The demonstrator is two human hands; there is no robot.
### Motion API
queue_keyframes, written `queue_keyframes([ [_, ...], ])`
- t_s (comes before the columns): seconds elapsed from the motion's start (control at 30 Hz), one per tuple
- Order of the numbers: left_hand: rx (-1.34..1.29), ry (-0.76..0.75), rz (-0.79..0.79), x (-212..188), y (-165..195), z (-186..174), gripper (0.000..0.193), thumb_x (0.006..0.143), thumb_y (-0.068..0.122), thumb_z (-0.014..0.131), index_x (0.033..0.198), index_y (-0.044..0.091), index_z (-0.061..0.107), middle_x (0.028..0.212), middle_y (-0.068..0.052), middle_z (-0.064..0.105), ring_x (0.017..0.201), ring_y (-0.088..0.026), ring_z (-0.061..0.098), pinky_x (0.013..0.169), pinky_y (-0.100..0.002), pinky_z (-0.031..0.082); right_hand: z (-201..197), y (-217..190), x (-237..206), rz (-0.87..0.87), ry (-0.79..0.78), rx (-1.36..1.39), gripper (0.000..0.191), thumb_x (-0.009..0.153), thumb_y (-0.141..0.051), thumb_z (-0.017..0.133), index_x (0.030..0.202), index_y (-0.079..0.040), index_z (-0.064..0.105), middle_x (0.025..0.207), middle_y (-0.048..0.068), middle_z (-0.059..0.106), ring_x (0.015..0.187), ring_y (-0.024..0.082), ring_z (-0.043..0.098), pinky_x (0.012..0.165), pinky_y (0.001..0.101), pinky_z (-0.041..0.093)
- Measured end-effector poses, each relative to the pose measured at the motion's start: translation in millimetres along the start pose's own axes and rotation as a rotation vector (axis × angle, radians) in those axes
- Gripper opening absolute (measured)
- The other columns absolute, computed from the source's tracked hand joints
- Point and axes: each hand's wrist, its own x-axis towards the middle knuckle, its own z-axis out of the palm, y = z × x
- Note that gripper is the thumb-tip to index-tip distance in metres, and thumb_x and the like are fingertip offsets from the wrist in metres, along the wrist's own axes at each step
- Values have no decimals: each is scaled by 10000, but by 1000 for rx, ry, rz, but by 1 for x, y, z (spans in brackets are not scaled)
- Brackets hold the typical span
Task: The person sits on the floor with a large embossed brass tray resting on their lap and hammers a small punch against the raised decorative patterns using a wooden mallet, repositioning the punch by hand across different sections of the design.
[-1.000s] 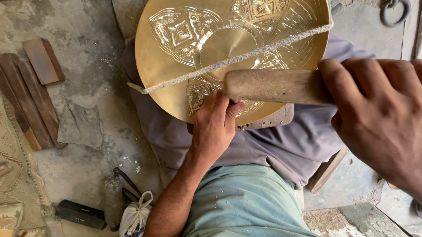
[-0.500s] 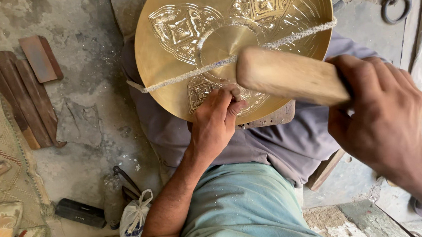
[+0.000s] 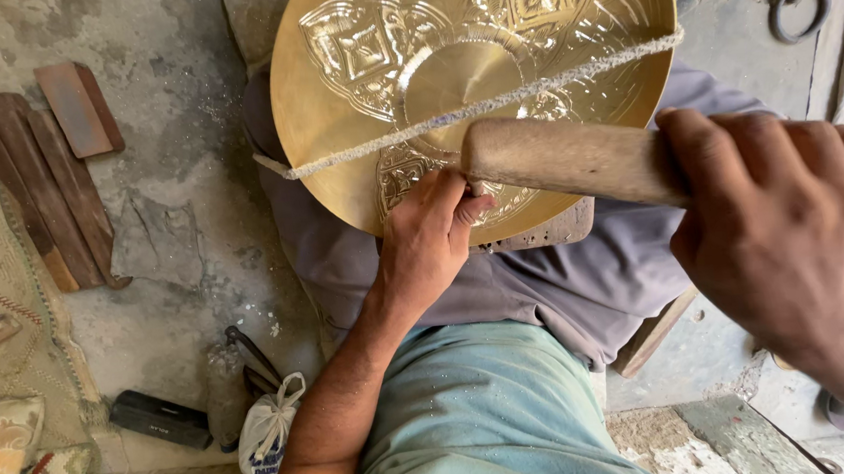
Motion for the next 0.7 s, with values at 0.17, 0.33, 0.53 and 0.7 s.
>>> queue_keyframes([
  [0.17,23,-23,-62,-2,-1,0,178,1038,194,692,1068,50,593,935,-114,650,859,-304,697,732,-434,534,2,0,-3,100,-6,193,348,985,-226,763,1273,-88,624,1022,62,691,835,212,680,779,385,530],
  [0.33,47,-21,22,-3,-3,-1,213,1033,207,678,1164,62,592,965,-103,664,884,-305,702,746,-432,554,-2,-6,3,162,-74,278,307,1007,-140,747,1269,-61,608,1045,77,677,874,232,660,826,364,498],
  [0.53,16,-26,-19,-2,-4,-2,262,1033,202,674,1241,75,580,983,-102,658,883,-301,703,732,-434,556,-9,-5,8,204,-63,428,413,969,-167,741,1334,-40,595,1112,108,675,923,245,674,837,354,523],
  [0.7,28,-35,9,-4,-5,-3,253,1039,206,678,1241,90,578,980,-96,650,889,-310,694,742,-441,545,-9,-5,3,112,-72,236,415,965,-127,764,1349,-37,635,1097,103,692,919,248,659,857,367,498],
])
